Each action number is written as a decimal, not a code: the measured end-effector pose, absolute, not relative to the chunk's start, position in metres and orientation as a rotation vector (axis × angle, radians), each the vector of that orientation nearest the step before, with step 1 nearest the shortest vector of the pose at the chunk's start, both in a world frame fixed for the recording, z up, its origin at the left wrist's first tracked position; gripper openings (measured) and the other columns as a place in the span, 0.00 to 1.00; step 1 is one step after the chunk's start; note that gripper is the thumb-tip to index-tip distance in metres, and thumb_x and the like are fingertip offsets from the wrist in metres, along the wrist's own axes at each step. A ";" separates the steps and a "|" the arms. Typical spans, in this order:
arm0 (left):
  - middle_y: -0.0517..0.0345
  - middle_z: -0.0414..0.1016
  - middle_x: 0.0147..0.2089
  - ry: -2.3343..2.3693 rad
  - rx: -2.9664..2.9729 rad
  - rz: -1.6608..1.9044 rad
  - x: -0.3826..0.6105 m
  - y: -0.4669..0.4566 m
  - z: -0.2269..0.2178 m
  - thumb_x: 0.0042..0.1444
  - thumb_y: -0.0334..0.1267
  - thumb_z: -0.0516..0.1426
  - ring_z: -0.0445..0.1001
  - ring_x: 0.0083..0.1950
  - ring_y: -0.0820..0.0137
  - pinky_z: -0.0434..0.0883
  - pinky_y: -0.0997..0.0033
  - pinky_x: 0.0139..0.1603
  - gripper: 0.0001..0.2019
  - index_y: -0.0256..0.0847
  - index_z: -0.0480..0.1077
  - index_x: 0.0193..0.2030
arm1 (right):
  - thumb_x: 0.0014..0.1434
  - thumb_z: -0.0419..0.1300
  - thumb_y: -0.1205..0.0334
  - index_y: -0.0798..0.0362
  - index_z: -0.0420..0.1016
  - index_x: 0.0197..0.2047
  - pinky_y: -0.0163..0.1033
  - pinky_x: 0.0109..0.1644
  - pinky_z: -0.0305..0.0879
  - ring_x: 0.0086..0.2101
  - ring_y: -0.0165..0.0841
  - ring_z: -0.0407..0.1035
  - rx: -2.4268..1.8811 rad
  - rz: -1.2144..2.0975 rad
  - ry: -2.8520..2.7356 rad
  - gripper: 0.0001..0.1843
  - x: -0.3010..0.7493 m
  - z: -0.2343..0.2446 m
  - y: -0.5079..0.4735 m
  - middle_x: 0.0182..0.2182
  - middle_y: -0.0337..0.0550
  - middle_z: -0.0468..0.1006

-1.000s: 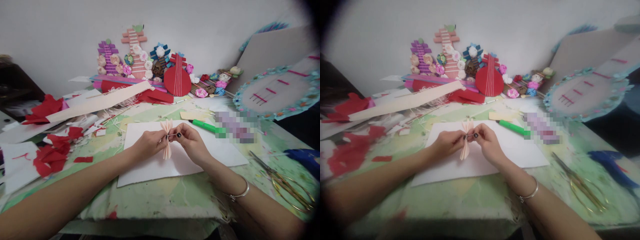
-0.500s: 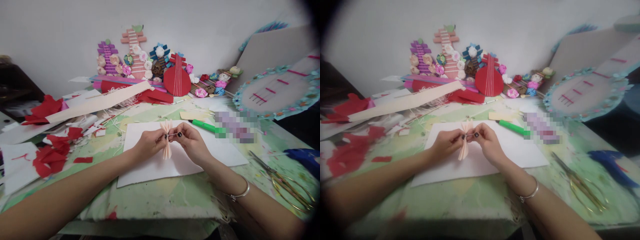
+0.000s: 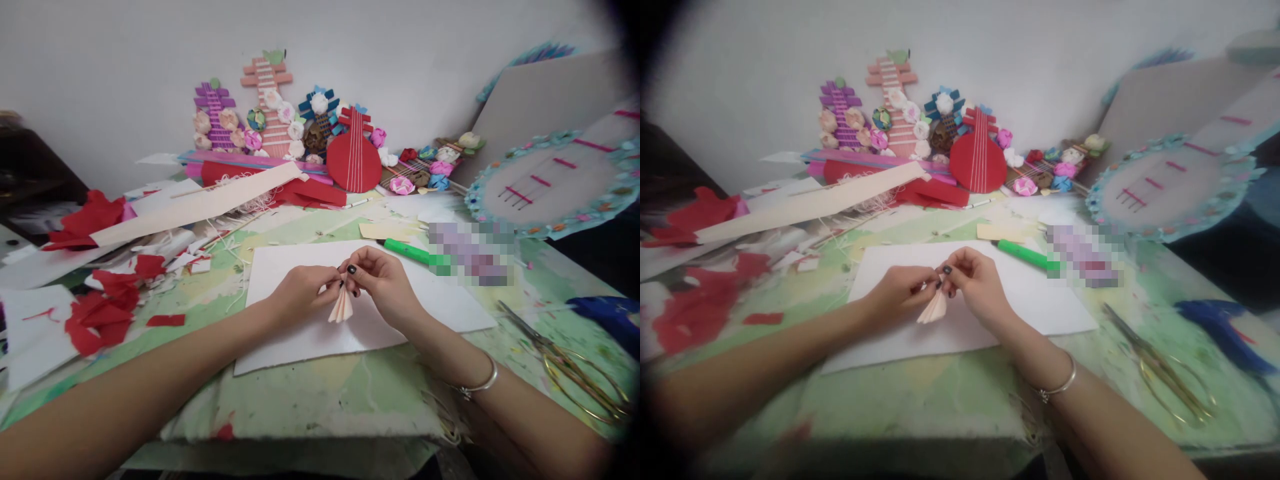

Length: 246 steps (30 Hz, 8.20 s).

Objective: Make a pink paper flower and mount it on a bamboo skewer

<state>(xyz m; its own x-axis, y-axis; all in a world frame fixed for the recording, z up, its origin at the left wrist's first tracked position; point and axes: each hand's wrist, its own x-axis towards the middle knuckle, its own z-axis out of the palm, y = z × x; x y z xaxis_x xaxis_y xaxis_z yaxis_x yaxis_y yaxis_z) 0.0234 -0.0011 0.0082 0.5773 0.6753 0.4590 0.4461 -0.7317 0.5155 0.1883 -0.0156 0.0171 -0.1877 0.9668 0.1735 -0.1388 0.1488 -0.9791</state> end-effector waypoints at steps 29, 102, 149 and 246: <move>0.65 0.62 0.18 0.767 1.635 0.743 0.015 0.014 0.021 0.56 0.41 0.54 0.57 0.19 0.82 0.54 0.81 0.19 0.12 0.33 0.67 0.29 | 0.48 0.66 0.61 0.57 0.75 0.32 0.34 0.31 0.65 0.24 0.26 0.67 -0.965 1.638 -1.456 0.09 0.191 0.006 -0.011 0.24 0.41 0.76; 0.58 0.76 0.29 0.878 1.511 0.956 0.015 0.013 0.017 0.42 0.27 0.61 0.69 0.23 0.78 0.60 0.81 0.19 0.10 0.36 0.67 0.33 | 0.54 0.54 0.73 0.54 0.70 0.30 0.35 0.33 0.65 0.29 0.29 0.68 -0.895 0.080 -1.897 0.06 0.188 0.009 -0.019 0.26 0.41 0.74; 0.68 0.62 0.20 1.039 1.631 1.209 0.018 0.007 0.018 0.41 0.27 0.58 0.73 0.26 0.74 0.75 0.73 0.30 0.05 0.37 0.65 0.25 | 0.54 0.59 0.66 0.53 0.69 0.28 0.37 0.37 0.66 0.31 0.30 0.69 -1.048 0.779 -1.735 0.03 0.192 0.002 -0.015 0.28 0.40 0.75; 0.58 0.73 0.28 0.883 2.128 1.136 0.017 -0.001 0.030 0.51 0.31 0.58 0.58 0.23 0.77 0.57 0.75 0.25 0.05 0.38 0.75 0.29 | 0.56 0.60 0.56 0.50 0.58 0.35 0.35 0.31 0.60 0.24 0.27 0.64 -0.764 1.364 -1.397 0.13 0.190 0.011 -0.013 0.21 0.33 0.70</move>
